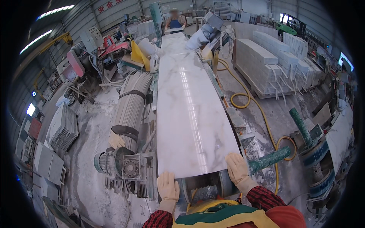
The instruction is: The person guides large white stone slabs through a conveyor-fed polishing machine, using both hands to steady and align each slab as it moves. After polishing, the person lifts and stacks the finished slabs onto a nearby pile.
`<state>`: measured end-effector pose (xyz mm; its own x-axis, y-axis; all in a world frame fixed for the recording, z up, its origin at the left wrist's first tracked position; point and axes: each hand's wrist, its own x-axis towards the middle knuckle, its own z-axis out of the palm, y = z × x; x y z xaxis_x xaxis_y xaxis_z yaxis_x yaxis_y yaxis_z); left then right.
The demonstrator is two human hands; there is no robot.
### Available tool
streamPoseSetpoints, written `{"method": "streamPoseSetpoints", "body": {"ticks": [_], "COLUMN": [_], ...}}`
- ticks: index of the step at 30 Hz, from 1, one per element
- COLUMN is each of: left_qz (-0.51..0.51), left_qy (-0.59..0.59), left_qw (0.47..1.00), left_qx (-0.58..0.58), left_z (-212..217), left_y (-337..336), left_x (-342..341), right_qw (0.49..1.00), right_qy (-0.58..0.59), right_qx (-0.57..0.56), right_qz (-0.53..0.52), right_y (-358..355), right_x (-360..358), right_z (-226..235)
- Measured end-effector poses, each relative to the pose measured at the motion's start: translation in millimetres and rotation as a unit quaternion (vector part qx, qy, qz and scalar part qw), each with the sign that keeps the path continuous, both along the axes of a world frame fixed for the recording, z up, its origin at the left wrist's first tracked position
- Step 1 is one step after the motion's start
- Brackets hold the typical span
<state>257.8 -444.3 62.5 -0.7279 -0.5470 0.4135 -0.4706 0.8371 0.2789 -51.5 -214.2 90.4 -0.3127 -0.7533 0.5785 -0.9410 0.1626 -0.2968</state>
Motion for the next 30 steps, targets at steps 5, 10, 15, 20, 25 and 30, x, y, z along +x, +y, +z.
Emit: {"method": "streamPoseSetpoints", "body": {"ticks": [5, 10, 15, 20, 25, 30], "left_qz": [-0.002, -0.002, -0.007, -0.004, -0.007, -0.005], "left_qy": [0.004, -0.001, 0.003, -0.012, 0.024, 0.035], "left_qw": [1.000, 1.000, 1.000, 0.999, 0.999, 0.998], "left_qx": [0.000, 0.013, 0.013, 0.039, -0.037, -0.054], "left_z": [0.0, 3.7, 1.1, 0.0, -11.7, -12.3], "left_y": [1.8, 4.6, 6.7, 11.2, 13.5, 13.1], "left_x": [1.0, 2.7, 6.1, 10.4, 9.8, 13.6], "right_qw": [1.000, 1.000, 1.000, 1.000, 1.000, 1.000], "right_qy": [-0.009, -0.006, -0.007, -0.024, -0.009, -0.008], "right_qx": [0.011, 0.007, 0.003, 0.009, 0.009, -0.007], "right_qz": [-0.002, -0.003, -0.003, -0.004, -0.021, -0.010], "right_y": [3.5, 5.0, 7.9, 10.4, 14.8, 17.6], "right_x": [2.3, 4.5, 5.8, 9.9, 10.5, 13.0], "right_z": [4.0, 1.7, -1.9, 5.9, -6.0, -4.6]}}
